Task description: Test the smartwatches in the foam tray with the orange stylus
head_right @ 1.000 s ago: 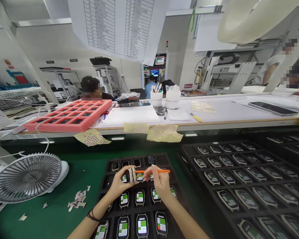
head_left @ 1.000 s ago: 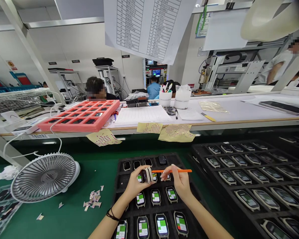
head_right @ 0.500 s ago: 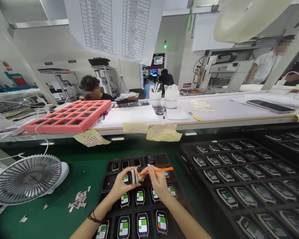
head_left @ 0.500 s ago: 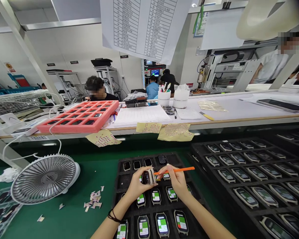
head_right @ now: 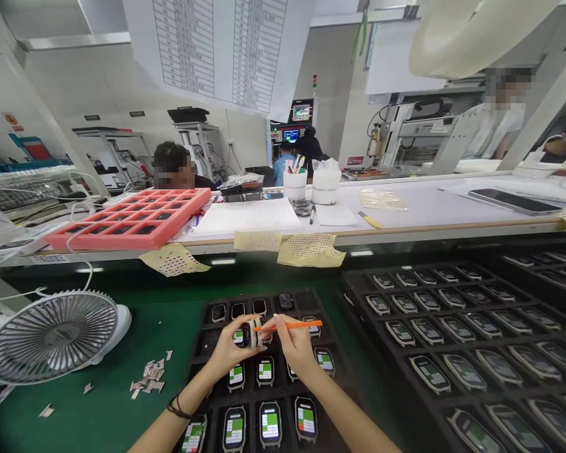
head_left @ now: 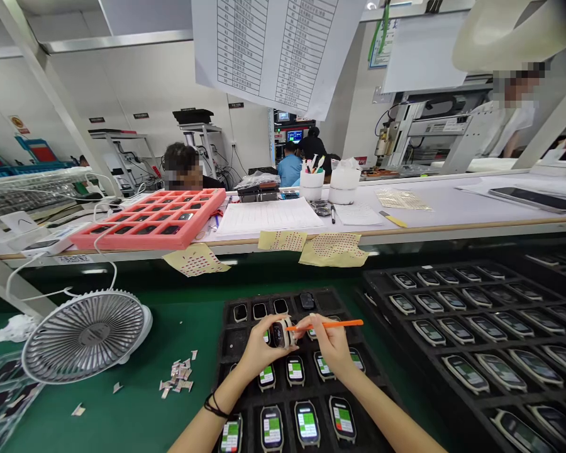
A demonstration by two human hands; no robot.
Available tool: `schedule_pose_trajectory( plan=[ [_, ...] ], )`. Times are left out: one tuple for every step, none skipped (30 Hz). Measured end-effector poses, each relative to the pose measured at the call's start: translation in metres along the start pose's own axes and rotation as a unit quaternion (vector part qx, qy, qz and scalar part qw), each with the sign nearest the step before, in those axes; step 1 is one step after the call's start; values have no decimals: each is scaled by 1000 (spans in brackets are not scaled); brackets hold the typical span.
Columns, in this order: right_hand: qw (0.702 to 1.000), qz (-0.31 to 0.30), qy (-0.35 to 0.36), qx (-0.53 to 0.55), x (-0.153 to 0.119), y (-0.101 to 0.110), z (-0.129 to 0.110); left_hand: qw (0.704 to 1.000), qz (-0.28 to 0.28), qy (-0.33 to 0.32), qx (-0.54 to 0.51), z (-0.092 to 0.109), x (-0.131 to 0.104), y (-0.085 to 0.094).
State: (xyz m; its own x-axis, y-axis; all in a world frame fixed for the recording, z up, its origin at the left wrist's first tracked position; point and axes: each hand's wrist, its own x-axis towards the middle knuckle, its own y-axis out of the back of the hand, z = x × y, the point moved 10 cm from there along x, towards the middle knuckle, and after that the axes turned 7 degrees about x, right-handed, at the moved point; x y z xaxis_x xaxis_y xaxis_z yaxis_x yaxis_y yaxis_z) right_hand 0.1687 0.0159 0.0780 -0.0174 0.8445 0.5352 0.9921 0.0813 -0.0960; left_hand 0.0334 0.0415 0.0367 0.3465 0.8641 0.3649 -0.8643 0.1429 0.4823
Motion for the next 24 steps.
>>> schedule_pose_trajectory(
  plan=[
    [1000,1,2,-2,0,0,0,1000,0,-1,0,0,0,0],
    [1000,2,3,-2,0,1,0,1000,1,-3,1,0,0,0],
    [1000,3,3,-1,0,1,0,1000,1,-4,1,0,1,0],
    [1000,4,5,1,0,2,0,1000,3,-5,1,0,1,0],
    [1000,5,7,2,0,2,-1,1000,3,-5,2,0,1,0],
    [1000,6,10,1,-1,2,-1,1000,4,-5,2,-1,1,0],
    [1000,7,12,-1,-1,2,-1,1000,4,-4,3,-1,1,0],
    [1000,8,14,-3,-1,3,-2,1000,3,-3,4,-2,1,0],
    [1000,8,14,-5,-2,3,-2,1000,2,-1,4,-3,1,0],
    [1000,9,14,-8,-2,3,-1,1000,2,1,4,-3,1,0],
    [1000,9,14,-10,-2,2,-1,1000,2,2,3,-4,0,0],
    [1000,8,15,-12,-3,2,-1,1000,3,3,2,-4,0,1],
    [1000,7,15,-14,-3,1,-1,1000,4,3,2,-4,0,1],
    [1000,6,15,-16,-3,1,-1,1000,4,3,1,-4,0,1],
    [1000,6,15,-17,-3,1,-1,1000,4,4,0,-4,0,1],
    [1000,7,16,-18,-2,1,-1,1000,3,4,1,-4,0,1],
    [1000,8,18,-19,-2,0,-2,1000,3,5,1,-5,0,1],
    [1000,9,21,-21,-2,0,-2,1000,4,4,3,-4,0,1],
    [999,9,25,-24,-2,0,-3,1000,6,4,5,-4,0,1],
    [999,8,30,-29,-2,-1,-4,1000,8,2,8,-4,0,2],
    [999,5,35,-37,-2,-1,-5,1000,10,0,10,-4,0,2],
    [998,4,41,-45,-2,-2,-6,1000,12,-1,11,-4,0,2],
    [998,1,45,-54,-3,-3,-6,1000,13,-2,13,-4,0,3],
    [997,-3,49,-62,-3,-3,-6,1000,15,-3,14,-4,0,3]
  ],
)
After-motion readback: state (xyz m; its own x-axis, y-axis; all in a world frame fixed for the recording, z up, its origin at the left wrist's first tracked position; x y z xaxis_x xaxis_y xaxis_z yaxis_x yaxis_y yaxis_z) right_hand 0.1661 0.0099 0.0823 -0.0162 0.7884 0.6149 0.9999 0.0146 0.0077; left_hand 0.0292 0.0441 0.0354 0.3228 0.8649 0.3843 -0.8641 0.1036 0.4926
